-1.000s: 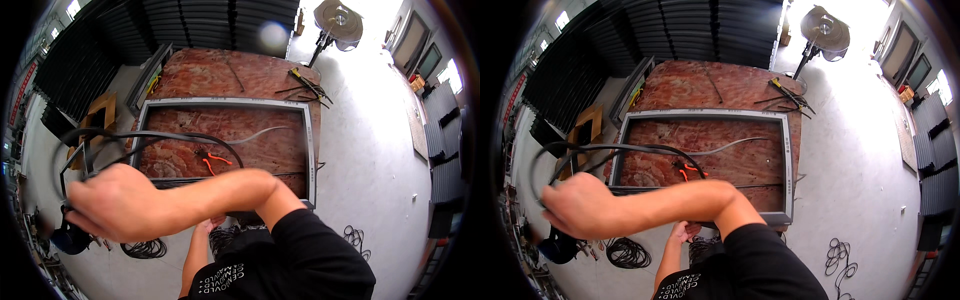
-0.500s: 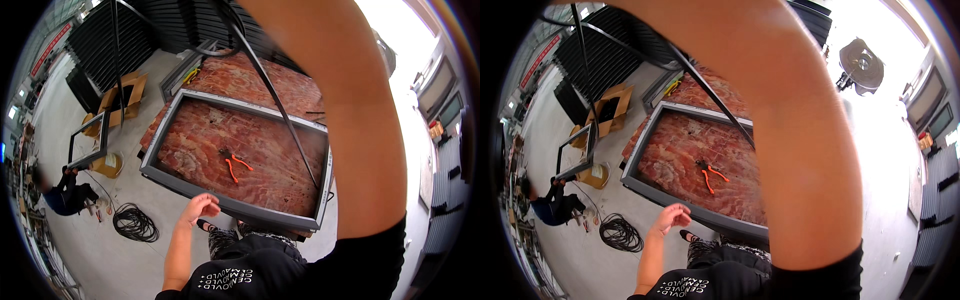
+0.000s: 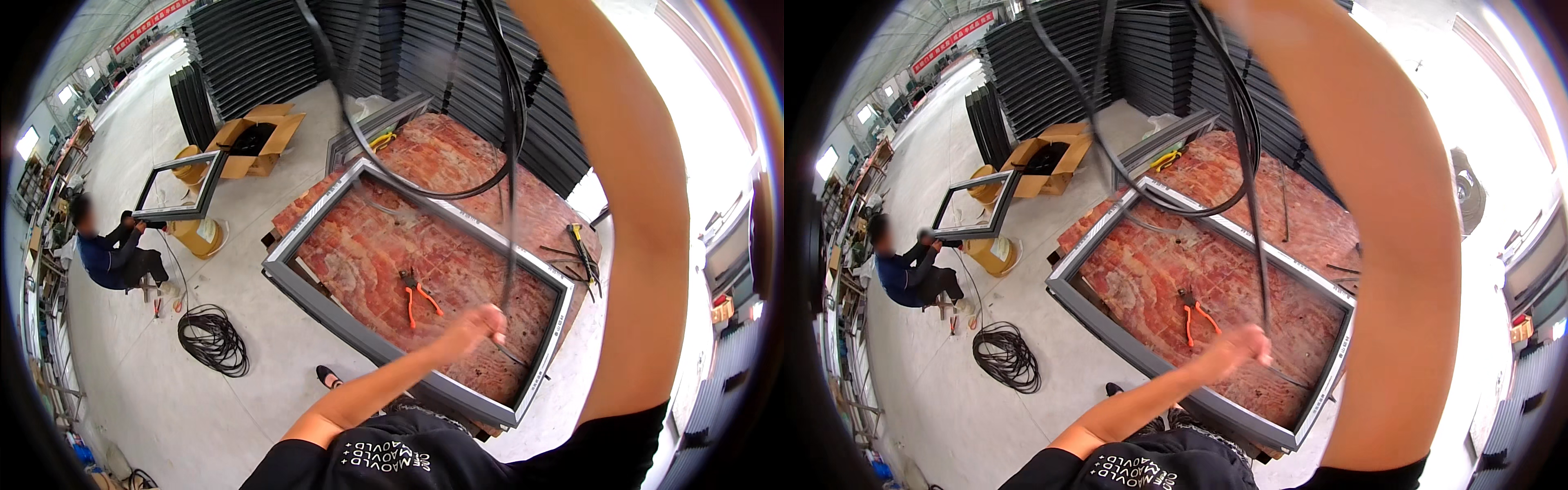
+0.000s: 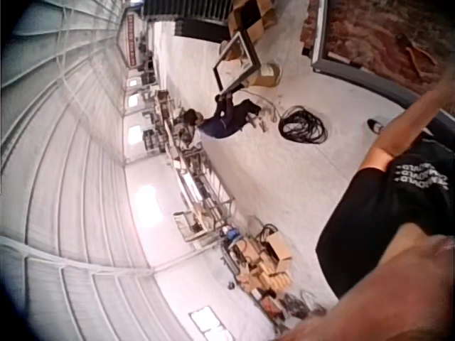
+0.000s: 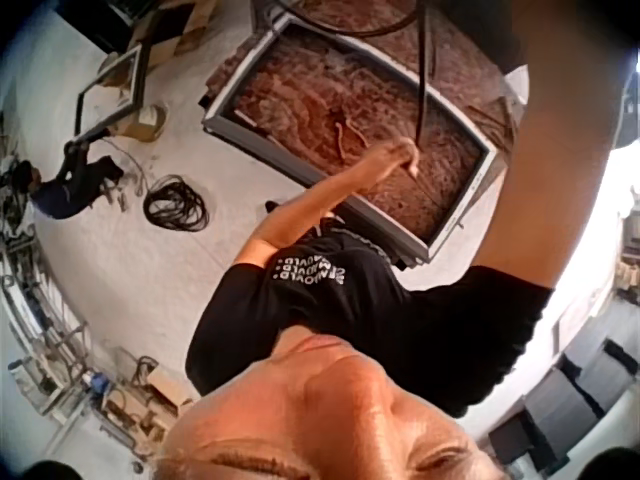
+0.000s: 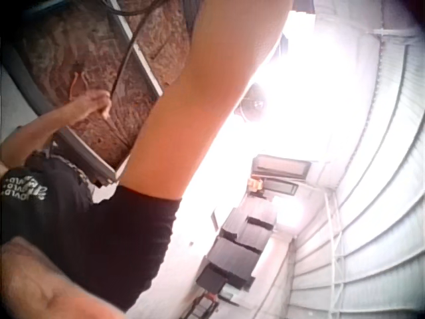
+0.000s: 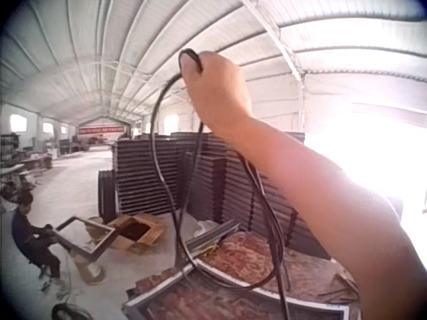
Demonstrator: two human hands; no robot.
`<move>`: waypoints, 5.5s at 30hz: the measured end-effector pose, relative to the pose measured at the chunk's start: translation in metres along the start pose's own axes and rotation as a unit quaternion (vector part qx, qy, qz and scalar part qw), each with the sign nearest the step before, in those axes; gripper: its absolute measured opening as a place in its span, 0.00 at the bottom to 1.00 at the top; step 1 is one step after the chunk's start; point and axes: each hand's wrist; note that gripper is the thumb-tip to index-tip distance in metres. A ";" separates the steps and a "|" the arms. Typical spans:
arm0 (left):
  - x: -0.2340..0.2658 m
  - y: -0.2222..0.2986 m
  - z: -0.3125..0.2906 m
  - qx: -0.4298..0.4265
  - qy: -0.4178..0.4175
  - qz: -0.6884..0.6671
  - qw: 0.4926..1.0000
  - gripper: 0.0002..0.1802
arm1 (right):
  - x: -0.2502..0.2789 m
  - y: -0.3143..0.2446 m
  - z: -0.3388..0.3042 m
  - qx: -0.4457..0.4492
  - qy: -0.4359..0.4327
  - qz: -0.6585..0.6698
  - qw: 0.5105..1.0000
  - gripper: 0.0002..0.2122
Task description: The person fits a rubber gasket into the groove of a metal window frame, using pliers to trim the excess material and then stacking the completed frame with others.
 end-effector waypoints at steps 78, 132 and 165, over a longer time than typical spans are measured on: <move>0.098 0.149 -0.181 0.027 0.194 0.816 0.544 0.08 | 0.086 -0.154 -0.477 -0.526 -0.475 0.278 0.648 0.18; 0.237 -0.055 -0.248 0.313 0.575 0.376 0.656 0.15 | 0.164 -0.152 -0.593 -0.460 -0.614 0.003 0.642 0.09; 0.240 -0.092 -0.240 0.101 0.748 0.071 0.652 0.18 | 0.154 -0.153 -0.607 -0.464 -0.632 0.032 0.619 0.10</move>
Point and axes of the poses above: each hand's wrist, its own z-axis towards the middle knuckle, its own x-axis out of the back of the hand, y = z × x, and after that the axes turned 4 degrees about -x, right-handed
